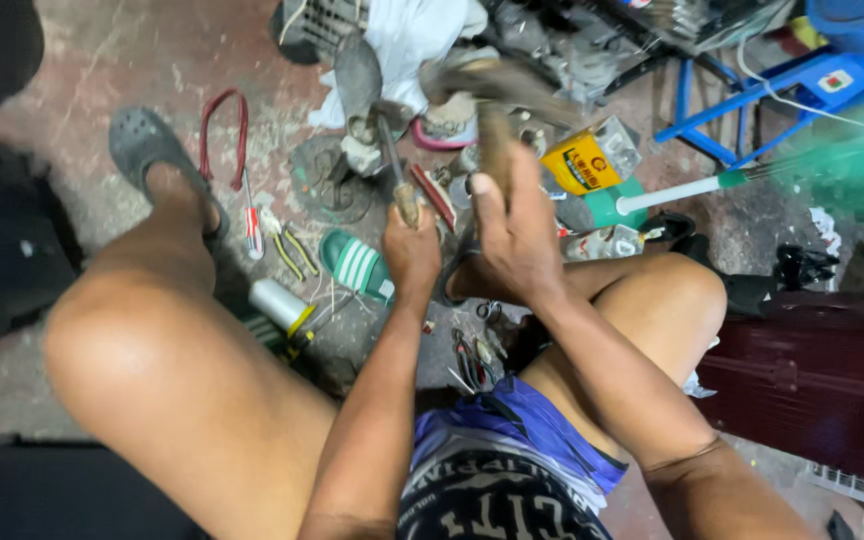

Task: The person sits on the floor and uses a hammer and a metal rod to repeatedly strike and shape a small metal ring held in the left hand. The person occasionally switches to a screwdriver to adjust the ring before resuming hammering.

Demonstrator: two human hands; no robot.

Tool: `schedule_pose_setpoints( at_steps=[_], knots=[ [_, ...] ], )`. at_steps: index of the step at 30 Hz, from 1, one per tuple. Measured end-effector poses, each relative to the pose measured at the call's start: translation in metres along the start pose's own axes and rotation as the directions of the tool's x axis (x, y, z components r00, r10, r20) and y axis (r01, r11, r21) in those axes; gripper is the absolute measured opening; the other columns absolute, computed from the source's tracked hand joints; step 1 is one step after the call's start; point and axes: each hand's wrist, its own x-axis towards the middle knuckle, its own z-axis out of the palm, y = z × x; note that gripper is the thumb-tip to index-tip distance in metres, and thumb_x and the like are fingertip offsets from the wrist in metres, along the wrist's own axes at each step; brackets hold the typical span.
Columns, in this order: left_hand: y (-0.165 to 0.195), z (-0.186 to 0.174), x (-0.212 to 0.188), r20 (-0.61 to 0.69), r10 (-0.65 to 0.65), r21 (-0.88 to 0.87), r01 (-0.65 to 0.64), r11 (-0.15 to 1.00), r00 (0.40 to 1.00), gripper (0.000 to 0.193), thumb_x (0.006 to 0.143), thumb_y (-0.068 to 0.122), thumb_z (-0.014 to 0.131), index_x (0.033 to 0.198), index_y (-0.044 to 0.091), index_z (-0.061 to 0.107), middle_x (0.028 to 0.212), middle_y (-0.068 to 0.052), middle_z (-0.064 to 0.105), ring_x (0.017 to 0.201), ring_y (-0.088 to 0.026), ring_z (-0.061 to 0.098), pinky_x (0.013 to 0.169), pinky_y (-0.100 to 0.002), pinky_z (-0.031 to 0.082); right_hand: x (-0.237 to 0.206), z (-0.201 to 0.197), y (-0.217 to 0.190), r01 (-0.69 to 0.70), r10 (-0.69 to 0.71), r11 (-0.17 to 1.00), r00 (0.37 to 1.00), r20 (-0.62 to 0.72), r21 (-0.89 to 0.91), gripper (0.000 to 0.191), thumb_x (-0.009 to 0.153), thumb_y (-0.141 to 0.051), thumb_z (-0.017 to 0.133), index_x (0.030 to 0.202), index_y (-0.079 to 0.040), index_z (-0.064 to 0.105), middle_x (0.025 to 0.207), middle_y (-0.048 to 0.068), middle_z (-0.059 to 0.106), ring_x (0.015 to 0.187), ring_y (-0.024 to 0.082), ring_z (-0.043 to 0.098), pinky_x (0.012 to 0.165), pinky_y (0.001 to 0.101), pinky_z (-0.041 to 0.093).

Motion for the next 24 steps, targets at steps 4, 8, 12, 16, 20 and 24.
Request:
schedule_pose_setpoints(
  at_steps=[4,8,12,16,20,24],
  knots=[
    [-0.004,0.000,-0.002,-0.012,0.032,0.052,-0.032,0.998,0.999,0.027,0.094,0.025,0.064,0.106,0.001,0.063,0.086,-0.025,0.071,0.081,-0.044,0.069,0.072,-0.049,0.052,-0.017,0.009,0.007,-0.171,0.168,0.985,0.982,-0.083,-0.021,0.026,0.107,-0.021,0.060,0.126,-0.005,0.052,0.087,0.019,0.067,0.077,0.036,0.068,0.073,0.0445,0.054],
    [-0.008,0.002,0.002,-0.014,0.056,-0.004,-0.057,0.998,0.998,0.027,0.094,0.025,0.061,0.106,0.000,0.062,0.088,-0.025,0.072,0.083,-0.044,0.071,0.075,-0.049,0.053,-0.012,0.022,0.022,0.046,-0.048,0.998,0.998,-0.038,-0.040,0.025,0.110,-0.019,0.060,0.129,-0.002,0.057,0.100,0.019,0.068,0.091,0.033,0.071,0.080,0.0412,0.055],
    [-0.012,0.006,0.000,-0.046,0.070,0.056,-0.067,0.996,0.996,0.030,0.095,0.026,0.062,0.111,0.000,0.062,0.092,-0.027,0.070,0.088,-0.046,0.068,0.077,-0.050,0.052,-0.029,0.014,0.027,-0.337,0.347,0.927,0.937,-0.035,0.167,0.027,0.103,-0.021,0.060,0.122,-0.002,0.060,0.082,0.018,0.065,0.070,0.030,0.064,0.066,0.0399,0.053],
    [-0.014,0.006,0.000,-0.028,0.044,0.053,-0.043,0.998,0.999,0.030,0.095,0.026,0.062,0.109,0.000,0.062,0.090,-0.027,0.070,0.086,-0.046,0.068,0.077,-0.050,0.051,-0.036,0.022,0.026,-0.019,0.006,0.990,0.996,-0.095,-0.138,0.015,0.106,-0.020,0.061,0.107,-0.006,0.067,0.087,0.014,0.069,0.079,0.029,0.070,0.075,0.0394,0.055],
    [-0.016,0.006,0.001,-0.012,0.016,-0.016,-0.016,1.000,1.000,0.028,0.092,0.025,0.061,0.108,0.001,0.061,0.089,-0.025,0.071,0.082,-0.043,0.070,0.076,-0.049,0.052,-0.031,0.030,0.025,-0.010,0.007,0.998,0.999,-0.043,-0.063,0.023,0.104,-0.018,0.061,0.117,0.000,0.062,0.093,0.016,0.068,0.080,0.030,0.067,0.073,0.0376,0.053],
    [-0.022,0.008,0.000,0.011,-0.013,0.024,0.013,1.000,1.000,0.029,0.093,0.027,0.063,0.106,0.001,0.061,0.089,-0.023,0.072,0.084,-0.041,0.071,0.076,-0.049,0.052,-0.042,0.016,0.019,-0.233,0.238,0.956,0.971,-0.006,0.176,0.023,0.103,-0.018,0.053,0.115,0.000,0.062,0.075,0.012,0.062,0.059,0.030,0.062,0.063,0.0358,0.051]
  ],
)
